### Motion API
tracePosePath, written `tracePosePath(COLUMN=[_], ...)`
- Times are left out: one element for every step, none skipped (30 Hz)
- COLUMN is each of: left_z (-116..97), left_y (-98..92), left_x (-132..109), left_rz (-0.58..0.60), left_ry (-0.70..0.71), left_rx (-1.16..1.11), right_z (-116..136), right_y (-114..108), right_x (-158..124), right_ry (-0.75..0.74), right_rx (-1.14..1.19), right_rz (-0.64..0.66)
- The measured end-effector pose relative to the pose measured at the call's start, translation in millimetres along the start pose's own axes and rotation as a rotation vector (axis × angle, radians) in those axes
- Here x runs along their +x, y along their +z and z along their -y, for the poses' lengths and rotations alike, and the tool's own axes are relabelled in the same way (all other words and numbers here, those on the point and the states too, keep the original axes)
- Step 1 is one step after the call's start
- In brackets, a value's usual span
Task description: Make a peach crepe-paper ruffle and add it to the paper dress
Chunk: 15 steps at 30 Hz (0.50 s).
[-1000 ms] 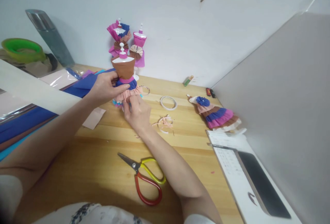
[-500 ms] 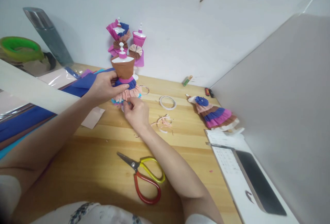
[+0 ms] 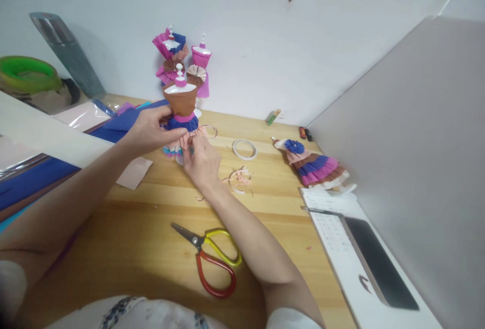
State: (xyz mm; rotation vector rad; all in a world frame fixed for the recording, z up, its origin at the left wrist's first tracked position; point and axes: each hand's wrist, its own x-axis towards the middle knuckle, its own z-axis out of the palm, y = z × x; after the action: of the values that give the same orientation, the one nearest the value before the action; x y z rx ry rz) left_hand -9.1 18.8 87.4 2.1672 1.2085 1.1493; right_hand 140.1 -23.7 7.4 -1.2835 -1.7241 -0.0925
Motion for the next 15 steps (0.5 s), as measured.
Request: tracePosePath(left_z=[-0.6, -1.0, -1.1, -1.0, -0.7, -0.3, 0.2, 0.6, 1.0, 1.5, 2.2, 3.1, 4.3, 5.9, 7.8], left_y=[-0.5, -1.0, -1.4, -1.8, -2.1, -2.3, -2.2, -2.0, -1.5, -0.9, 0.0, 1.1, 2.3, 3.6, 5.0], left_x=[-0.7, -1.4, -2.1, -2.8, -3.4, -4.2, -5.0, -6.2, -7.8, -9.9, -12.7, -16.2, -20.1, -24.3, -28.4], left_rz=[0.002, 0.005, 0.009, 0.01, 0.013, 0.016, 0.015, 0.015, 0.011, 0.0, -0.033, -0.089, -0.167, -0.264, -0.344], left_ry=[0.002, 0.003, 0.004, 0.004, 0.007, 0.011, 0.015, 0.019, 0.023, 0.033, 0.054, 0.088, 0.143, 0.219, 0.317], left_rx=[0.041, 0.077, 0.1, 0.104, 0.103, 0.102, 0.097, 0.084, 0.065, 0.048, 0.039, 0.045, 0.068, 0.107, 0.154], right_z=[-1.0, -2.0, -3.0, -3.9, -4.7, -5.3, -5.7, -5.9, -6.0, -6.0, -5.9, -5.8, -5.8, -6.0, -6.3], right_y=[1.3, 2.1, 2.4, 2.4, 2.1, 1.7, 1.4, 1.1, 0.9, 0.9, 0.9, 0.9, 0.8, 0.7, 0.6], right_x=[0.4, 0.6, 0.6, 0.6, 0.6, 0.7, 0.8, 0.9, 1.2, 1.4, 1.6, 1.7, 1.9, 2.0, 2.0], right_ry=[-0.014, -0.023, -0.029, -0.032, -0.031, -0.028, -0.022, -0.016, -0.01, -0.006, -0.003, -0.001, 0.002, 0.006, 0.01], right_rx=[0.003, 0.009, 0.018, 0.027, 0.035, 0.043, 0.049, 0.054, 0.058, 0.062, 0.065, 0.068, 0.071, 0.073, 0.076], right_rz=[-0.01, -0.023, -0.036, -0.048, -0.055, -0.058, -0.056, -0.052, -0.047, -0.045, -0.048, -0.052, -0.055, -0.057, -0.056])
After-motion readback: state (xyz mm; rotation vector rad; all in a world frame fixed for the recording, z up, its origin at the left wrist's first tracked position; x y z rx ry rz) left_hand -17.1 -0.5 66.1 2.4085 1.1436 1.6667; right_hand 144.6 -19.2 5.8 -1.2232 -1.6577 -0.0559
